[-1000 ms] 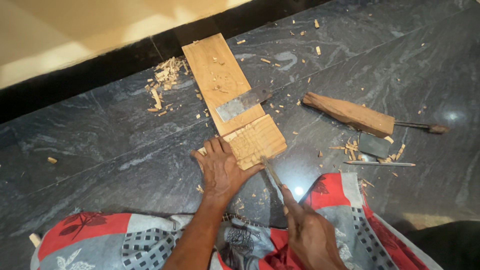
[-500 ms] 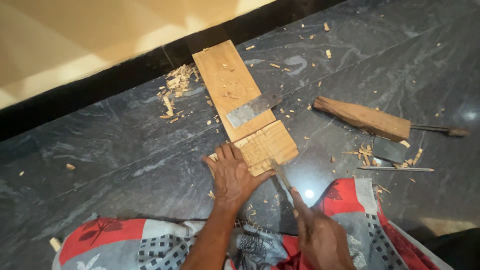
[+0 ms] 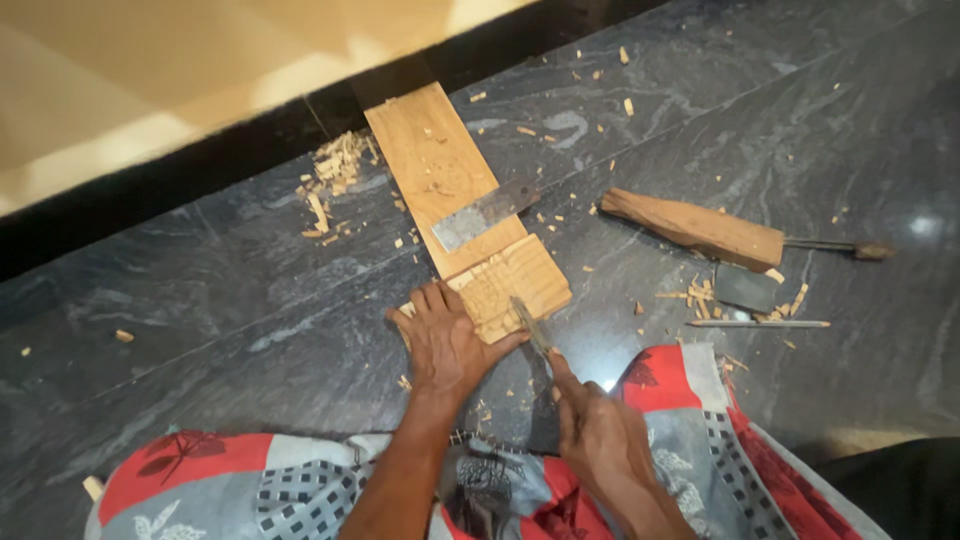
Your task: The person carves a rectangular wooden block using a chisel and mallet, creating a detailed relief pattern. They periodically rotate the block to work on different sections and clear wood shavings from the surface.
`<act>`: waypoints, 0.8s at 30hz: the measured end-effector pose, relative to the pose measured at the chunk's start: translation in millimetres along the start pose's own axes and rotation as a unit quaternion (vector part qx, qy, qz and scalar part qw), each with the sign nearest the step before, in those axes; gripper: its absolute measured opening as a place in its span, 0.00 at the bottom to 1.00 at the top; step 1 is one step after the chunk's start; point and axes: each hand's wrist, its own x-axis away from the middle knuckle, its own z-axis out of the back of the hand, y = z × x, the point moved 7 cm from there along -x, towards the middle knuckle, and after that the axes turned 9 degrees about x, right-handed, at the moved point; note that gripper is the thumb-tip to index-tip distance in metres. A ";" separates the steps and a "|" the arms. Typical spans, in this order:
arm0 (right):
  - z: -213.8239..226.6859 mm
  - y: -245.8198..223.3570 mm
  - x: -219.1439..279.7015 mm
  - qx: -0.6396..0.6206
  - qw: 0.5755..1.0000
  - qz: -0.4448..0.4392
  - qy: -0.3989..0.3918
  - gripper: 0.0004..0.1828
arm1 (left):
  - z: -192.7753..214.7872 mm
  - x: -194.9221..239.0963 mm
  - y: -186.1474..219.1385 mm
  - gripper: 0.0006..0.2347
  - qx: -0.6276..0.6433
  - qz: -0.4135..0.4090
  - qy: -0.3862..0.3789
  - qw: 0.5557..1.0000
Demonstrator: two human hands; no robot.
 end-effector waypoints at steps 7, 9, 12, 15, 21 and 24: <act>-2.2 1.8 -0.8 -0.007 0.999 0.018 0.040 0.34 | 1.1 -2.2 1.5 0.50 -0.014 -0.011 0.020 1.000; -11.5 4.8 -2.7 -0.013 1.000 -0.012 0.005 0.33 | 0.9 1.1 -1.0 0.50 -0.014 -0.017 0.022 1.000; -4.1 2.9 -2.7 0.007 0.999 0.031 0.026 0.34 | -1.4 -0.4 -2.0 0.49 0.007 -0.002 0.006 1.000; -6.9 4.5 -3.2 0.020 1.000 0.009 -0.007 0.33 | 1.9 1.4 0.0 0.49 -0.005 -0.025 0.025 0.999; 5.8 7.1 -1.3 -0.074 0.996 0.001 0.042 0.27 | -0.1 1.7 0.8 0.52 -0.010 -0.002 0.014 1.000; 37.1 19.6 9.9 -0.139 0.979 0.033 0.144 0.33 | -3.0 0.3 -2.1 0.51 -0.008 0.017 -0.030 0.999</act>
